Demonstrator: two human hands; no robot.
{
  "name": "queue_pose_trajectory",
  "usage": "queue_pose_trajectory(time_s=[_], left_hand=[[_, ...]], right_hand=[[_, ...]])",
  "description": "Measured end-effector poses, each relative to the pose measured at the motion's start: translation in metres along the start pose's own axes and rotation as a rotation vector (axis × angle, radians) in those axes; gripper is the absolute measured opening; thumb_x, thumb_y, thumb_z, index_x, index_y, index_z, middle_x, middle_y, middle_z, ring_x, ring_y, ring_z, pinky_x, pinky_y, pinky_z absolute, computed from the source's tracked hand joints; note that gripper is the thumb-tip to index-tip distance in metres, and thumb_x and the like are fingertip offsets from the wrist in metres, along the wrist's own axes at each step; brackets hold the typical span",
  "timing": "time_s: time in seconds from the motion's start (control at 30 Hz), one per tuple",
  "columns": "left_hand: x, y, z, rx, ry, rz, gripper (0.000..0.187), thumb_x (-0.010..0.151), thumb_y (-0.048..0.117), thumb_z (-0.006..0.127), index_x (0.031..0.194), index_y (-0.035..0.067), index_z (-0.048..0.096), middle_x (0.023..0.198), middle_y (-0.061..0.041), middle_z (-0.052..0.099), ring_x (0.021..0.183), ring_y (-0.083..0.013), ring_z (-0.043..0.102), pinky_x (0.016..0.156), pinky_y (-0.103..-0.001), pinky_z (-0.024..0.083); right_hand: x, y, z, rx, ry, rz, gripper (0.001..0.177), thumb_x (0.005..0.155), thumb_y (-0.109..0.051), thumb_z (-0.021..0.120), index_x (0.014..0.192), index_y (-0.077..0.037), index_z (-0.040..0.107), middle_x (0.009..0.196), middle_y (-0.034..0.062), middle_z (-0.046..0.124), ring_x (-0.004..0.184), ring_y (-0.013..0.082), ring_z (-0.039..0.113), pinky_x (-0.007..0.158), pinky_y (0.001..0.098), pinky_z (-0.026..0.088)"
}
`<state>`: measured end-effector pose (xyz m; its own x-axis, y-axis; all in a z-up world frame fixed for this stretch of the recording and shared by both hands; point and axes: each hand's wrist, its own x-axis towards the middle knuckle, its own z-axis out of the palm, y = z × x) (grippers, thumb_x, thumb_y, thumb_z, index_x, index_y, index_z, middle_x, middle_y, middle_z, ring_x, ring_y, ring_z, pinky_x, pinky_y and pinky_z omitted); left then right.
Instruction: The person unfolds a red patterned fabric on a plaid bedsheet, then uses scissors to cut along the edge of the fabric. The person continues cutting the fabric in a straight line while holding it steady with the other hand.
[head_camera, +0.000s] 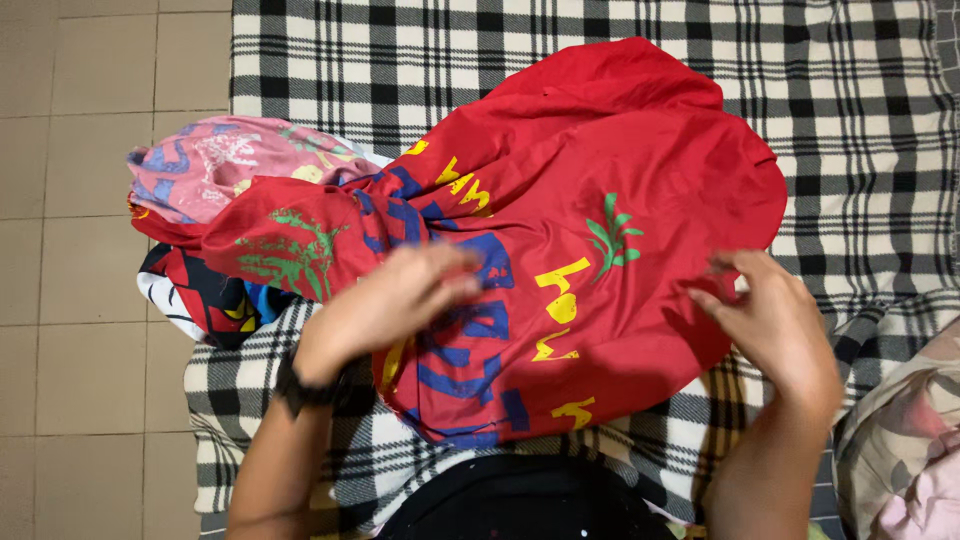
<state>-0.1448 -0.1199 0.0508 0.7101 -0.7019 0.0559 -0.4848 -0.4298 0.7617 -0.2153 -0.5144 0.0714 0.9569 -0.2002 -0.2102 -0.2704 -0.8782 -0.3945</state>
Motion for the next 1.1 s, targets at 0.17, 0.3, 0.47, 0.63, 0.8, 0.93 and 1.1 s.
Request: queue_pose_trajectory(time_s=[0.17, 0.3, 0.47, 0.63, 0.8, 0.93, 1.1], left_hand=[[0.047, -0.073, 0.0, 0.2, 0.39, -0.04, 0.023, 0.099, 0.009, 0.06, 0.115, -0.007, 0.064, 0.108, -0.028, 0.068, 0.102, -0.045, 0.066, 0.088, -0.049, 0.054], [0.066, -0.134, -0.003, 0.286, 0.391, -0.354, 0.019, 0.1, 0.011, 0.062, 0.108, -0.005, 0.066, 0.107, -0.029, 0.069, 0.103, -0.0466, 0.066, 0.09, -0.052, 0.052], [0.057, -0.164, -0.006, 0.459, 0.038, -0.811, 0.062, 0.081, 0.037, 0.082, 0.128, 0.003, 0.06, 0.111, -0.026, 0.069, 0.107, -0.0463, 0.066, 0.09, -0.054, 0.054], [0.046, -0.162, 0.008, 0.478, -0.353, -0.855, 0.131, 0.053, 0.055, 0.094, 0.16, 0.02, 0.028, 0.13, -0.018, 0.064, 0.12, -0.0393, 0.062, 0.097, -0.053, 0.052], [0.05, -0.176, -0.032, 0.123, -0.237, -0.664, 0.088, 0.072, 0.045, 0.084, 0.145, 0.013, 0.049, 0.128, -0.018, 0.069, 0.121, -0.0329, 0.066, 0.103, -0.043, 0.05], [0.079, -0.178, -0.102, 0.304, -0.142, -0.629, 0.045, 0.09, 0.024, 0.065, 0.135, 0.024, 0.066, 0.128, -0.019, 0.067, 0.119, -0.0379, 0.064, 0.099, -0.047, 0.051], [0.154, -0.168, -0.113, 0.854, 0.312, -0.407, 0.072, 0.087, 0.001, 0.068, 0.155, 0.019, 0.055, 0.153, -0.018, 0.053, 0.141, -0.0456, 0.048, 0.106, -0.065, 0.046]], right_hand=[[0.1, 0.005, 0.055, 0.008, 0.048, -0.289, 0.049, 0.087, -0.025, 0.081, 0.127, -0.003, 0.065, 0.122, 0.0148, 0.068, 0.11, 0.0348, 0.065, 0.094, 0.0433, 0.052], [0.212, 0.006, 0.123, 0.097, 0.161, -0.589, 0.059, 0.089, -0.016, 0.079, 0.14, 0.001, 0.056, 0.143, 0.0215, 0.057, 0.13, 0.0397, 0.056, 0.108, 0.044, 0.045], [0.314, -0.011, 0.198, 0.101, 0.234, -0.578, 0.068, 0.085, -0.011, 0.081, 0.144, 0.0, 0.051, 0.149, 0.0212, 0.051, 0.134, 0.0419, 0.049, 0.112, 0.0463, 0.04], [0.361, -0.024, 0.223, 0.244, 0.106, -0.467, 0.083, 0.082, -0.006, 0.074, 0.155, -0.001, 0.036, 0.15, 0.0218, 0.048, 0.129, 0.0367, 0.056, 0.109, 0.0432, 0.046], [0.347, -0.016, 0.224, -0.128, -0.083, -0.424, 0.05, 0.08, 0.001, 0.072, 0.128, -0.001, 0.057, 0.129, 0.0231, 0.059, 0.116, 0.045, 0.059, 0.094, 0.0519, 0.049], [0.346, 0.013, 0.192, -0.04, 0.204, -0.542, 0.024, 0.08, 0.011, 0.06, 0.1, 0.001, 0.066, 0.102, 0.0238, 0.067, 0.1, 0.044, 0.066, 0.087, 0.0526, 0.053], [0.368, 0.071, 0.11, 0.222, 0.657, -0.448, 0.035, 0.075, 0.019, 0.056, 0.105, 0.003, 0.062, 0.101, 0.0196, 0.061, 0.094, 0.0364, 0.062, 0.082, 0.047, 0.053]])
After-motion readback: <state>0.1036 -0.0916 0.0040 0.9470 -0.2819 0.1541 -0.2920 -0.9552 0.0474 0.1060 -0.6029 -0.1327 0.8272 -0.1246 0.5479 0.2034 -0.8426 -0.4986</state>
